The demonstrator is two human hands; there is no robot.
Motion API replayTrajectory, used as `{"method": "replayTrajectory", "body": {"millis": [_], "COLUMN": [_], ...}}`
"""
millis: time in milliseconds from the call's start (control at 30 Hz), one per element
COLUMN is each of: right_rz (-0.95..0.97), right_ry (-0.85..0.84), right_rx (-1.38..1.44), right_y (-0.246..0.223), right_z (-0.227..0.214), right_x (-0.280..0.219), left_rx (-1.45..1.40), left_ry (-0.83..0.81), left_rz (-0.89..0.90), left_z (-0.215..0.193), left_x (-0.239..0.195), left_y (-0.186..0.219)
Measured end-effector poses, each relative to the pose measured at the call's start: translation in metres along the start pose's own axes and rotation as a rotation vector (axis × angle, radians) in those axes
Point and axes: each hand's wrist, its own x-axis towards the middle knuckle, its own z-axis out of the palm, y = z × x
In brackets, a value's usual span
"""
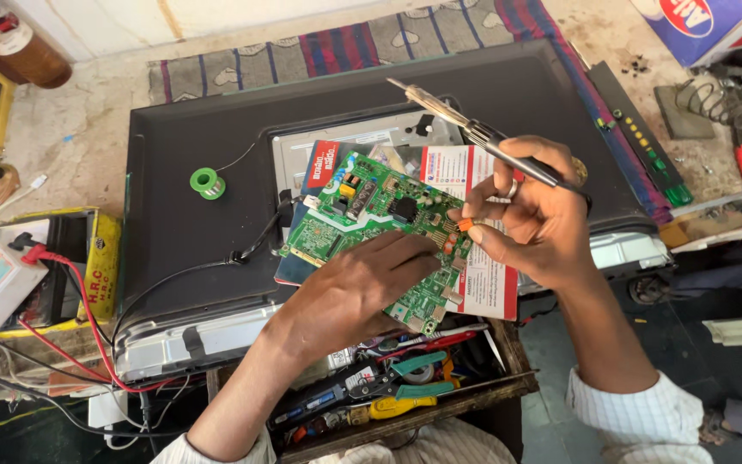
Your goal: The person solders components on a green circuit board using a soldering iron and solder wire. They flip the board to access different sides, apply solder to specific points, and use pliers to trim excess leads.
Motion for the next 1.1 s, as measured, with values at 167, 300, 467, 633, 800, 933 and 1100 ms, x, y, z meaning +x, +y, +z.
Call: {"method": "replayTrajectory", "body": {"millis": [167, 300, 467, 633, 800, 933, 1100], "right_rz": [-0.060, -0.062, -0.040, -0.043, -0.022, -0.028, -0.018], "right_ry": [0.039, 0.055, 0.047, 0.074, 0.093, 0.085, 0.082], "right_rx": [0.001, 0.011, 0.012, 0.023, 0.041, 0.046, 0.061], "right_y": [0.014, 0.015, 0.013, 0.010, 0.010, 0.010, 0.009], "right_z": [0.000, 0.003, 0.007, 0.013, 0.015, 0.016, 0.017], "right_x": [-0.007, -0.010, -0.013, -0.014, -0.017, -0.016, -0.019], "left_rx": [-0.183, -0.246, -0.074, 0.027, 0.069, 0.058, 0.028], "left_ry": [0.036, 0.120, 0.461, 0.408, 0.428, 0.432, 0.426], "left_rz": [0.022, -0.201, -0.021, 0.040, 0.066, 0.081, 0.132], "left_z": [0.003, 0.004, 0.014, 0.020, 0.025, 0.027, 0.027], "left_x": [-0.002, -0.002, 0.012, 0.015, 0.013, 0.012, 0.011], "left_y": [-0.011, -0.013, -0.016, -0.015, -0.017, -0.017, -0.019]}}
